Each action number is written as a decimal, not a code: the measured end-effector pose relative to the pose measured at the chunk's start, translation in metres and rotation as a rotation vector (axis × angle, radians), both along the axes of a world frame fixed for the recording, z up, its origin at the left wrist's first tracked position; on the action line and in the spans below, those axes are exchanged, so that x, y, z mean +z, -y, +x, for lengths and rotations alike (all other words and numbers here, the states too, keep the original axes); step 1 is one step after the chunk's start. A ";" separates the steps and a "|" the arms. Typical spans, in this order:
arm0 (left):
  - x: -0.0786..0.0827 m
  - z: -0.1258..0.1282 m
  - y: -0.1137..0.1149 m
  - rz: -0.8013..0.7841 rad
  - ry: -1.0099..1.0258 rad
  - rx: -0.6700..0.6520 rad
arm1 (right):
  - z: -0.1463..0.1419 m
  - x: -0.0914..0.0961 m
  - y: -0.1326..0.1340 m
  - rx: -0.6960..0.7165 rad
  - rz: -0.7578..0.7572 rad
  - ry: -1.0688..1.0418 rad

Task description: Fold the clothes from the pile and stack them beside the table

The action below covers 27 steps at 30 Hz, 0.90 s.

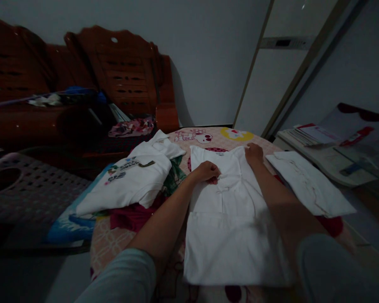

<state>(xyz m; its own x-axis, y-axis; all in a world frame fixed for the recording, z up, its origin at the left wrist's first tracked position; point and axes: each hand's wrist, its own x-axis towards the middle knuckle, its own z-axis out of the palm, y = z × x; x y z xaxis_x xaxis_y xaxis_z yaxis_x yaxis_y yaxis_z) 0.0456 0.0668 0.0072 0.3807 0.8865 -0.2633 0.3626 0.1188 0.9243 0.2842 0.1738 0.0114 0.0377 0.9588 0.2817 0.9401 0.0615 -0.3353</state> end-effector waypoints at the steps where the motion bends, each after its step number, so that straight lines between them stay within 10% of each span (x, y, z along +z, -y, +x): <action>1: 0.000 0.000 0.000 -0.019 0.030 0.029 | 0.001 0.000 0.008 0.034 0.011 0.002; 8: -0.007 0.002 -0.009 0.130 -0.014 0.310 | 0.001 -0.003 0.057 0.355 -0.049 -0.012; 27: 0.007 0.004 0.001 0.299 -0.299 0.310 | -0.036 -0.001 -0.003 0.122 -0.157 0.260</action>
